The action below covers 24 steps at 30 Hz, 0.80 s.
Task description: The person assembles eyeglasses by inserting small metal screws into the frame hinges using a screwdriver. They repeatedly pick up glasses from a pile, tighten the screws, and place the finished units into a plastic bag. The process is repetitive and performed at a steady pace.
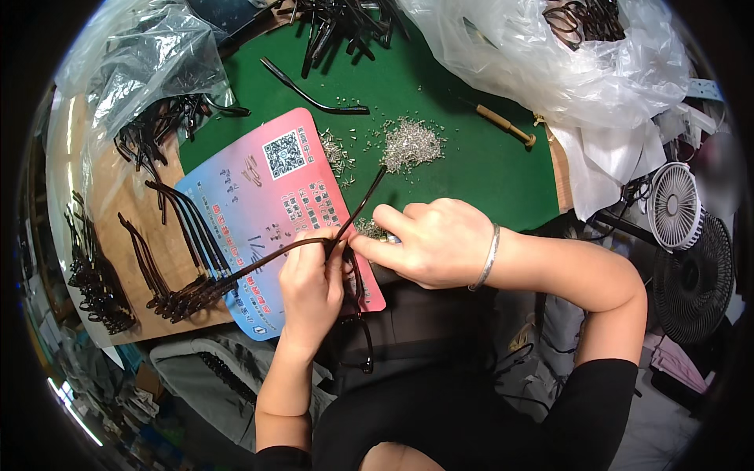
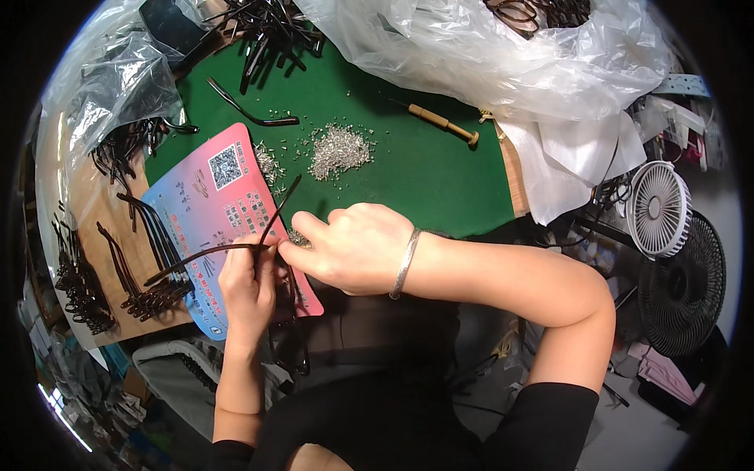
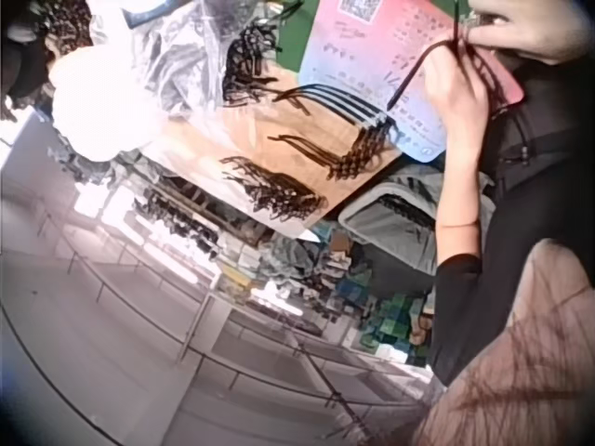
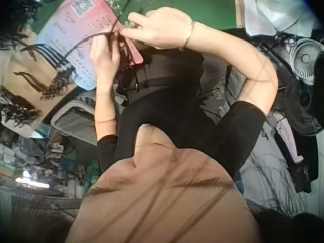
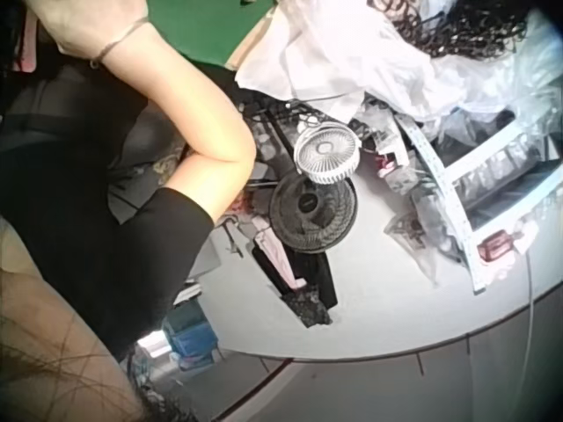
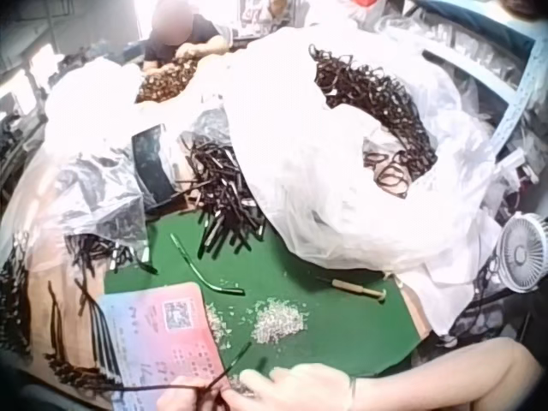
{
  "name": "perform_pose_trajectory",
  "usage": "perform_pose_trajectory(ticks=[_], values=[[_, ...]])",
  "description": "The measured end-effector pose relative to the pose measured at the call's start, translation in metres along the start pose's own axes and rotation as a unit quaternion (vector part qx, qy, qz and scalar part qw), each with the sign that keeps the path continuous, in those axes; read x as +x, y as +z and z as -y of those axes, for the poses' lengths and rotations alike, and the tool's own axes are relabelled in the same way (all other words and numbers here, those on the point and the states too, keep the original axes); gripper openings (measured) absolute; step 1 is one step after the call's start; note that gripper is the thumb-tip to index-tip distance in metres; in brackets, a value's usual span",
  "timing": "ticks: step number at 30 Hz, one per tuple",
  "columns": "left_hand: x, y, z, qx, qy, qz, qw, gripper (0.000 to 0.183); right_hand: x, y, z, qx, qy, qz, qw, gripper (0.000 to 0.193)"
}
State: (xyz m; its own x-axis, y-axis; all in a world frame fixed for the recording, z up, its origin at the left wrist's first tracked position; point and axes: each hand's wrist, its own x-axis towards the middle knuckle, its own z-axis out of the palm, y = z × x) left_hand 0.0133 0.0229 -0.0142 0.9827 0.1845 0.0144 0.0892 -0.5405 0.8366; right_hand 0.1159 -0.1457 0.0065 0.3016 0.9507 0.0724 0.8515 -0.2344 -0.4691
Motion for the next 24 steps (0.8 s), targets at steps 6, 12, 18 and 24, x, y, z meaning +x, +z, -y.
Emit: perform_pose_trajectory(ticks=[6, 12, 18, 24], values=[[-0.0013, 0.0008, 0.0028, 0.003, 0.007, -0.019, 1.000, 0.015, 0.0058, 0.0004, -0.0049, 0.021, -0.017, -0.001, 1.000, 0.026], [-0.0004, 0.0018, 0.0002, 0.005, -0.006, -0.015, 1.000, 0.010, 0.0074, 0.0018, -0.0073, 0.021, -0.014, 0.019, 1.000, 0.027], [0.0009, 0.0027, -0.0015, -0.001, -0.034, -0.016, 0.999, 0.010, 0.0077, 0.0047, -0.0081, 0.014, -0.011, 0.018, 1.000, 0.027], [-0.0021, 0.0037, 0.0061, -0.016, 0.039, -0.041, 0.998, 0.014, 0.0005, 0.0017, 0.0003, 0.019, 0.027, -0.040, 0.999, 0.022]])
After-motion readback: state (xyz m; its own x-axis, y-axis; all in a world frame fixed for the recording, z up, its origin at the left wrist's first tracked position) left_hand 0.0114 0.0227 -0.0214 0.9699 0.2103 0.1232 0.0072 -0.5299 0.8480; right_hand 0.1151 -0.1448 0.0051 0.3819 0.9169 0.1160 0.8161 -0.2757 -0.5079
